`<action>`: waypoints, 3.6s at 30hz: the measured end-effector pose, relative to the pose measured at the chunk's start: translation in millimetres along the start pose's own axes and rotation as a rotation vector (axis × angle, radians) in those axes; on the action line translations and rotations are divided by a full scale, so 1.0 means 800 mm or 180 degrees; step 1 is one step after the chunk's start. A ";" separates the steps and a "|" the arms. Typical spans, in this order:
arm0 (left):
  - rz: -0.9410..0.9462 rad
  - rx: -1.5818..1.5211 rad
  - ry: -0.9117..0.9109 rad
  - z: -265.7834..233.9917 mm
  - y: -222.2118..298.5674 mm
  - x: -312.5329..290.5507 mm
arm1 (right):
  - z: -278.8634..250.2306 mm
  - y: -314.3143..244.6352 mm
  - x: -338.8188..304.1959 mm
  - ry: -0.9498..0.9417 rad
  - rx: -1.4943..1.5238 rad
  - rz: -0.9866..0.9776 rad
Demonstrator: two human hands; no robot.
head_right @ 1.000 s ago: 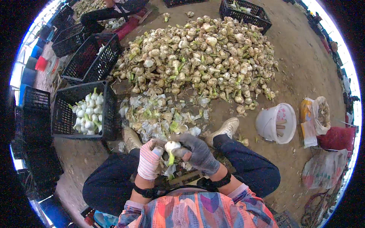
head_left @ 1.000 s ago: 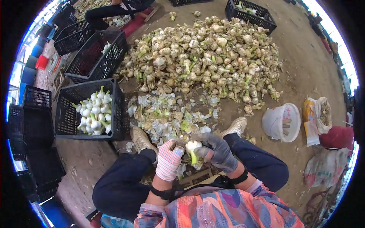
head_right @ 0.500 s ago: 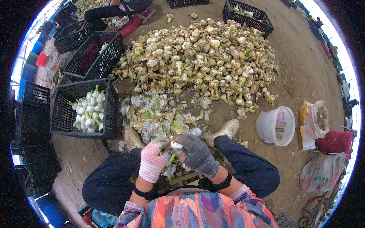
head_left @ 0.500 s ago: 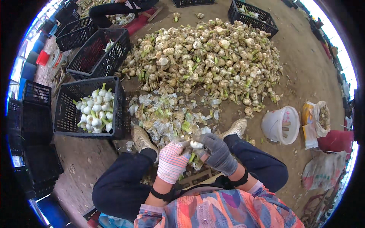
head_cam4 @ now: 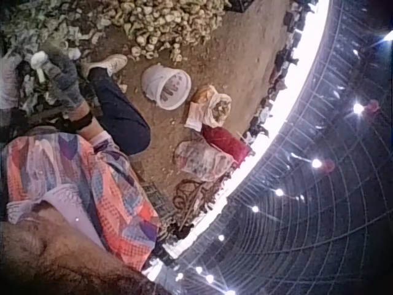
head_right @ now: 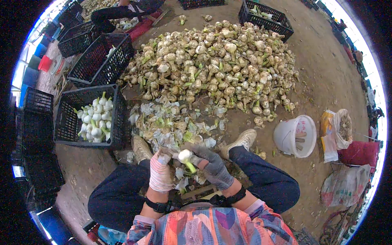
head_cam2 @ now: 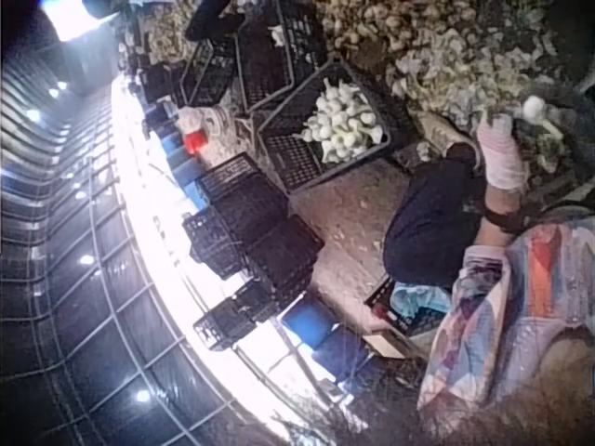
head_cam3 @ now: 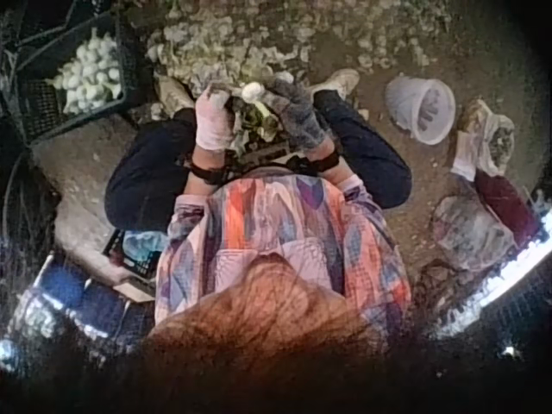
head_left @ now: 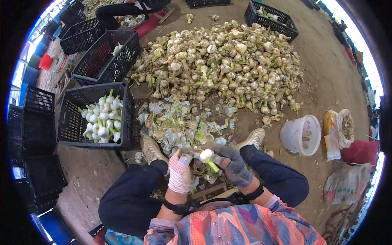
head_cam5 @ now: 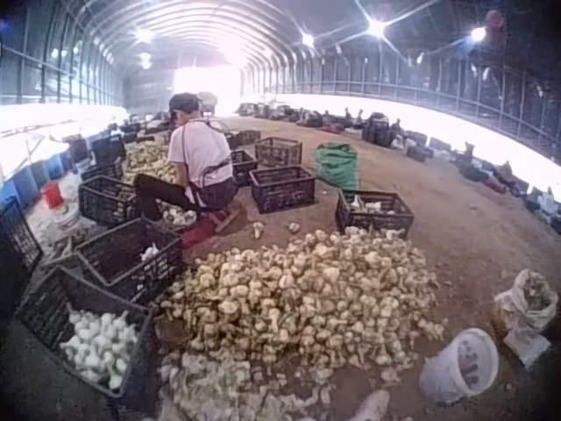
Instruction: Peeling and trimming the roots and stems of garlic bulbs using a small paring knife.
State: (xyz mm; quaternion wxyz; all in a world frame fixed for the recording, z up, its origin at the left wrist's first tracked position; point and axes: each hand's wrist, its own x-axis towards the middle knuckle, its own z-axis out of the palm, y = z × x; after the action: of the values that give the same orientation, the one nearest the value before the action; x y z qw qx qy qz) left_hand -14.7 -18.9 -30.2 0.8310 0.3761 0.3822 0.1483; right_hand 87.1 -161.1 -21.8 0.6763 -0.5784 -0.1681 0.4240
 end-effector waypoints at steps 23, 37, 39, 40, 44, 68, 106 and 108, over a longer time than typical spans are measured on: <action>-0.0327 0.0619 -0.1314 0.017 0.024 -0.003 | -0.004 -0.001 -0.009 -0.0613 0.1142 0.1298; -0.0526 -0.0162 -0.1184 0.018 0.027 -0.007 | 0.006 -0.024 0.008 0.0019 -0.1623 -0.0469; -0.0388 -0.0046 -0.1392 0.027 0.042 -0.013 | 0.009 -0.025 0.008 0.0004 -0.1925 -0.0498; -0.0442 0.0071 -0.1285 0.026 0.041 -0.014 | 0.009 -0.022 0.006 0.0020 -0.1926 -0.0548; -0.0501 0.0684 -0.1347 0.018 0.036 -0.009 | -0.003 -0.019 0.007 -0.0042 -0.1794 -0.0886; -0.0034 0.4371 -0.0523 -0.002 -0.003 0.033 | -0.008 0.048 0.042 0.0360 -0.1893 -0.0629; -0.0009 0.1420 0.0298 0.033 0.014 0.069 | -0.034 0.052 0.123 0.0608 -0.1448 -0.0267; 0.0751 0.1555 0.0084 0.024 0.001 0.077 | -0.030 0.024 0.100 0.0353 -0.1300 -0.0223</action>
State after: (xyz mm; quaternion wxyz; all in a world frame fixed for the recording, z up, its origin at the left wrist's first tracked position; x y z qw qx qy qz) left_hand 40.2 4.9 -53.4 0.6875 0.6053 0.3711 0.1524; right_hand 143.6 -115.2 -67.3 0.5676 -0.7197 -0.2330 0.3249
